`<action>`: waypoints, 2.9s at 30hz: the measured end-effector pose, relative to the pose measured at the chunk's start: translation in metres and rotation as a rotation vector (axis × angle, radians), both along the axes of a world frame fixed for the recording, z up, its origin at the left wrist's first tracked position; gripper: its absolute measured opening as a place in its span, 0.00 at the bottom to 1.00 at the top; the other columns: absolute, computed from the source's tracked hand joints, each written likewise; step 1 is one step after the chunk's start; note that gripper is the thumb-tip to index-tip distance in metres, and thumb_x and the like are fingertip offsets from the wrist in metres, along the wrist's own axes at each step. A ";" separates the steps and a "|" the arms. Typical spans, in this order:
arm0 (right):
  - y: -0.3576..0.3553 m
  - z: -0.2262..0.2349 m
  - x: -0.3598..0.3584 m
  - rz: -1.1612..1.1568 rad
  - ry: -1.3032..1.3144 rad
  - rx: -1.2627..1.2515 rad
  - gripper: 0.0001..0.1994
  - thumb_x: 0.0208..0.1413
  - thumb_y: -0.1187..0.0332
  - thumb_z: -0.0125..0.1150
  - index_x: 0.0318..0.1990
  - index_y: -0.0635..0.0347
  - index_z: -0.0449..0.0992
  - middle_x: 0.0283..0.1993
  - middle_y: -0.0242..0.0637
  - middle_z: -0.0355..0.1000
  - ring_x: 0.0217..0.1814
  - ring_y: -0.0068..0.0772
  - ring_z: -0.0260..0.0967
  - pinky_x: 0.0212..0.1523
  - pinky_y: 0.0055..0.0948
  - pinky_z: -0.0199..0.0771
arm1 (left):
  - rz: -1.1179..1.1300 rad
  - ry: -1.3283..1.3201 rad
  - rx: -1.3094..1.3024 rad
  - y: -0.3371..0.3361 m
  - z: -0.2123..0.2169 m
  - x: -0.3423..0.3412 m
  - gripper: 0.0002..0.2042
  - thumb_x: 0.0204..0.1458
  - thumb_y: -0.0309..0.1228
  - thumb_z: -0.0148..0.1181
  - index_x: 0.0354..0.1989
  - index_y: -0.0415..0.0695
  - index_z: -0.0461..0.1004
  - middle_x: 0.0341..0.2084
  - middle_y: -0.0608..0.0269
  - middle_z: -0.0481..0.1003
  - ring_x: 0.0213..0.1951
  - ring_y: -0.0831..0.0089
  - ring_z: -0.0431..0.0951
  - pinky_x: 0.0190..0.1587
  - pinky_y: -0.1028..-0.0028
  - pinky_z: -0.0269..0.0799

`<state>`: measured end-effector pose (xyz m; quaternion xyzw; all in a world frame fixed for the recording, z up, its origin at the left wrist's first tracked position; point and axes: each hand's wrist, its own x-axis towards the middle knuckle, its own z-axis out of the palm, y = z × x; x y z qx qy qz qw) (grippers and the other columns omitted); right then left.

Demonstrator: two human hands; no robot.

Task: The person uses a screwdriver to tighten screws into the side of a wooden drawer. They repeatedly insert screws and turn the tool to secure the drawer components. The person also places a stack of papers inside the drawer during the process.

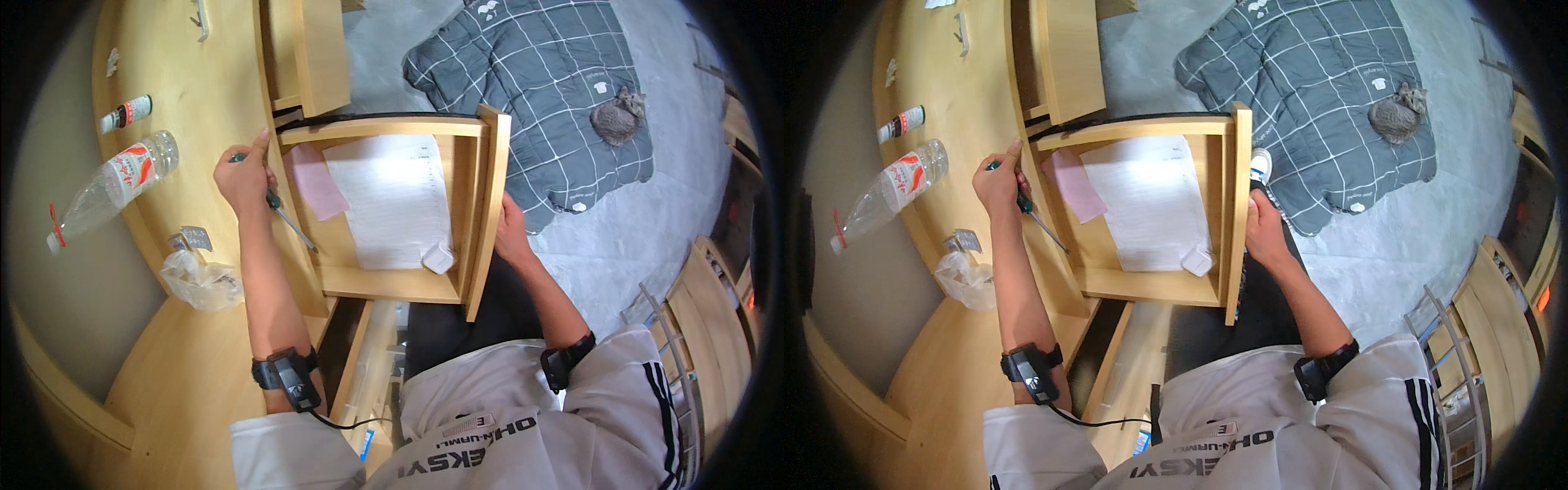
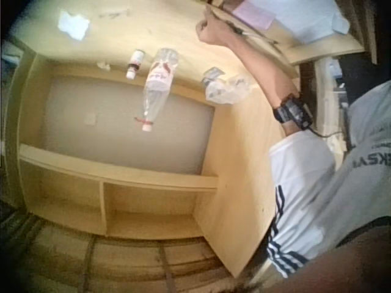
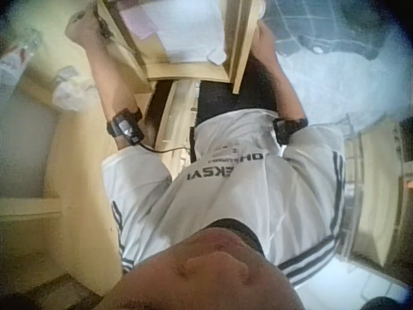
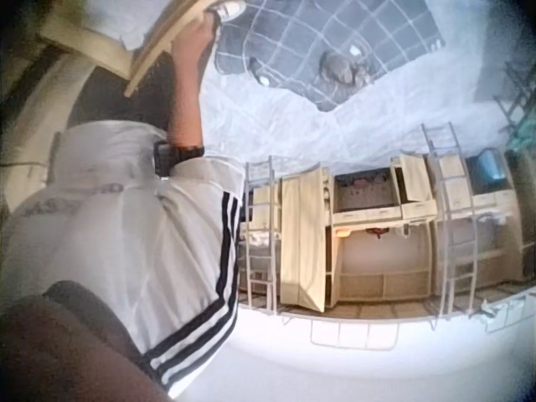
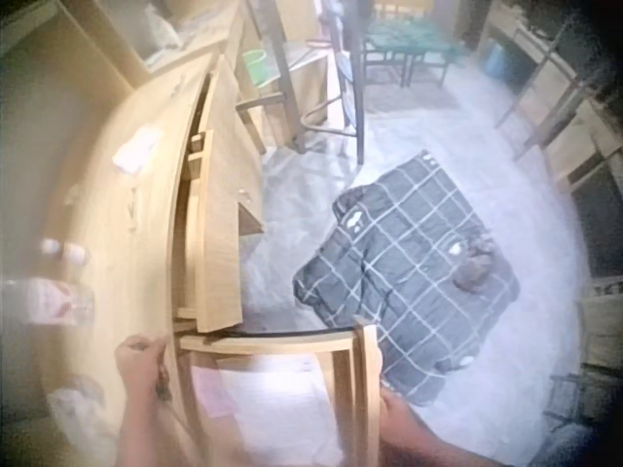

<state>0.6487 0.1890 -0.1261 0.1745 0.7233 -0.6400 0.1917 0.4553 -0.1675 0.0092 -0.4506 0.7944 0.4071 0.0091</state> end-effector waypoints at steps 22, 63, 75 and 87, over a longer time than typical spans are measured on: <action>-0.129 0.089 0.010 -0.160 -0.595 -0.539 0.15 0.67 0.58 0.47 0.45 0.61 0.73 0.29 0.28 0.68 0.23 0.18 0.61 0.24 0.19 0.61 | 0.838 0.468 0.762 0.075 -0.067 0.154 0.16 0.63 0.42 0.48 0.25 0.50 0.58 0.18 0.69 0.60 0.22 0.76 0.60 0.28 0.74 0.63; -0.116 0.035 -0.028 -0.542 -0.446 -0.494 0.16 0.69 0.60 0.41 0.44 0.64 0.72 0.31 0.36 0.74 0.29 0.23 0.70 0.33 0.21 0.71 | 0.257 0.392 1.145 0.089 -0.109 0.159 0.17 0.66 0.36 0.36 0.50 0.35 0.64 0.44 0.45 0.72 0.48 0.54 0.74 0.56 0.57 0.68; -0.130 0.035 -0.033 -0.765 -0.425 -0.512 0.15 0.68 0.60 0.46 0.42 0.64 0.72 0.30 0.35 0.73 0.28 0.22 0.71 0.30 0.21 0.73 | -0.244 -0.067 0.742 0.061 -0.114 0.130 0.21 0.68 0.43 0.34 0.41 0.38 0.69 0.21 0.58 0.72 0.18 0.74 0.71 0.24 0.73 0.68; -0.134 0.038 -0.034 -0.834 -0.479 -0.464 0.16 0.67 0.57 0.49 0.36 0.61 0.73 0.27 0.33 0.72 0.25 0.22 0.69 0.29 0.22 0.71 | -0.470 -0.141 0.750 0.039 -0.098 0.136 0.17 0.67 0.41 0.38 0.42 0.42 0.70 0.18 0.74 0.58 0.21 0.84 0.56 0.24 0.81 0.51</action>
